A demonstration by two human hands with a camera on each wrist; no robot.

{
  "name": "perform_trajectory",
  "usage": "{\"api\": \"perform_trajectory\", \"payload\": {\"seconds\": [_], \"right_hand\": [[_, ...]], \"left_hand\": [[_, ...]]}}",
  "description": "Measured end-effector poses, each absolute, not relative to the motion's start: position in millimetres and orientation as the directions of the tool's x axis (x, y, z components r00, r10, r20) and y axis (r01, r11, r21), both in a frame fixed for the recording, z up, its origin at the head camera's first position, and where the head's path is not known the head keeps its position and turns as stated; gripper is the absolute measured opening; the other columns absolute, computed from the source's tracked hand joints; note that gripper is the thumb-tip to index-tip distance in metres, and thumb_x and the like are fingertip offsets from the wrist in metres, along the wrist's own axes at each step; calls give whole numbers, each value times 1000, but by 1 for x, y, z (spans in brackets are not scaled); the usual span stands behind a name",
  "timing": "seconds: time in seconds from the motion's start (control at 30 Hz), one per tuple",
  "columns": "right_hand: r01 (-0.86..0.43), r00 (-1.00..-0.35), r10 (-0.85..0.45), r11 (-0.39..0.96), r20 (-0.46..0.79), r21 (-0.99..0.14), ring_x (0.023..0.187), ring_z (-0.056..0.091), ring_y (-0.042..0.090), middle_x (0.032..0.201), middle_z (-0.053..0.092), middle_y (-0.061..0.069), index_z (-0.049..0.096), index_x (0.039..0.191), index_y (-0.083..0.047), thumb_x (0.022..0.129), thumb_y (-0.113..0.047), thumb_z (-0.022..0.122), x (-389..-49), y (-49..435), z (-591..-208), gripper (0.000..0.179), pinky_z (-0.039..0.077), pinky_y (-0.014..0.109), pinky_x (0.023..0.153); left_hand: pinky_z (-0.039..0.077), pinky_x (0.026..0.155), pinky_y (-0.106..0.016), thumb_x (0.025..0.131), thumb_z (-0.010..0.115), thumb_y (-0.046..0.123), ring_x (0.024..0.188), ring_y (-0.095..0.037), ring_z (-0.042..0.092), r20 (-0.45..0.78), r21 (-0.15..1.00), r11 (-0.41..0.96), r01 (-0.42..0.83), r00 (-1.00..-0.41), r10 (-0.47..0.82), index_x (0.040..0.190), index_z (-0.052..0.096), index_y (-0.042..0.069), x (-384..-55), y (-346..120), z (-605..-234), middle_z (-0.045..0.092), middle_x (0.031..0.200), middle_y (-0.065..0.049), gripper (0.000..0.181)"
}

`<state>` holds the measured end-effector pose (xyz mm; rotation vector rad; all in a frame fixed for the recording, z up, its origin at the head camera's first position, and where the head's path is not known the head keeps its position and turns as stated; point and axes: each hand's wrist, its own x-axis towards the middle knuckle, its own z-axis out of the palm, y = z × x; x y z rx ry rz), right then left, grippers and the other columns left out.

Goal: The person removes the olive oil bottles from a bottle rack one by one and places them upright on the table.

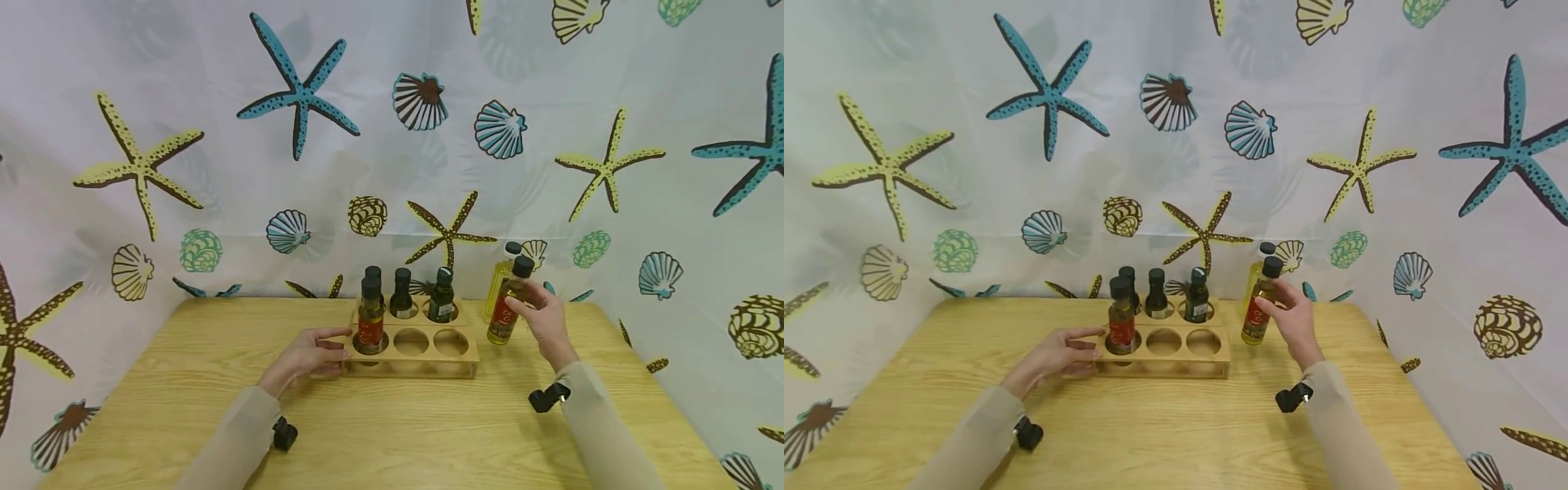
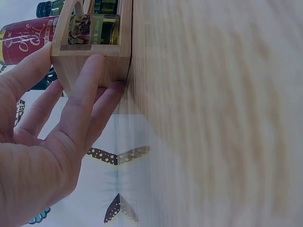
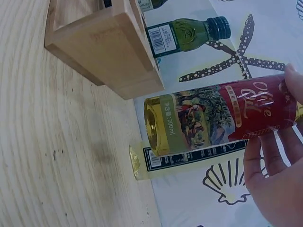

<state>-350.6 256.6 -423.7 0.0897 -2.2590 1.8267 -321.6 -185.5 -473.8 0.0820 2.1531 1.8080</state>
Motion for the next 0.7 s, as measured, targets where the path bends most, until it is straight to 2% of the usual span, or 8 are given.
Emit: {"api": "perform_trajectory", "payload": {"seconds": [0.17, 0.37, 0.7], "right_hand": [[-209, -964, 112, 234, 240, -949, 111, 56, 4, 122, 62, -8, 54, 140, -14, 91, -29, 71, -353, 263, -427, 54, 46, 30, 101], [-195, -966, 126, 227, 228, -954, 120, 53, 12, 131, 59, 3, 54, 139, -13, 92, -29, 70, -357, 272, -432, 53, 41, 41, 109], [-184, -966, 138, 227, 219, -956, 124, 51, 17, 131, 58, 1, 51, 142, -12, 92, -31, 71, -361, 283, -430, 57, 40, 44, 111]], "left_hand": [[59, 85, -44, 91, 71, 11, 112, -31, 65, -207, 968, 195, -157, -942, 266, 146, 48, 11, -321, -185, -473, 46, 141, -32, 60], [59, 85, -44, 91, 70, 11, 112, -30, 64, -217, 968, 185, -171, -939, 268, 147, 48, 13, -321, -187, -474, 46, 142, -32, 60], [59, 84, -44, 91, 71, 11, 113, -29, 64, -219, 969, 170, -178, -939, 267, 147, 48, 12, -321, -185, -473, 45, 143, -32, 61]]}}
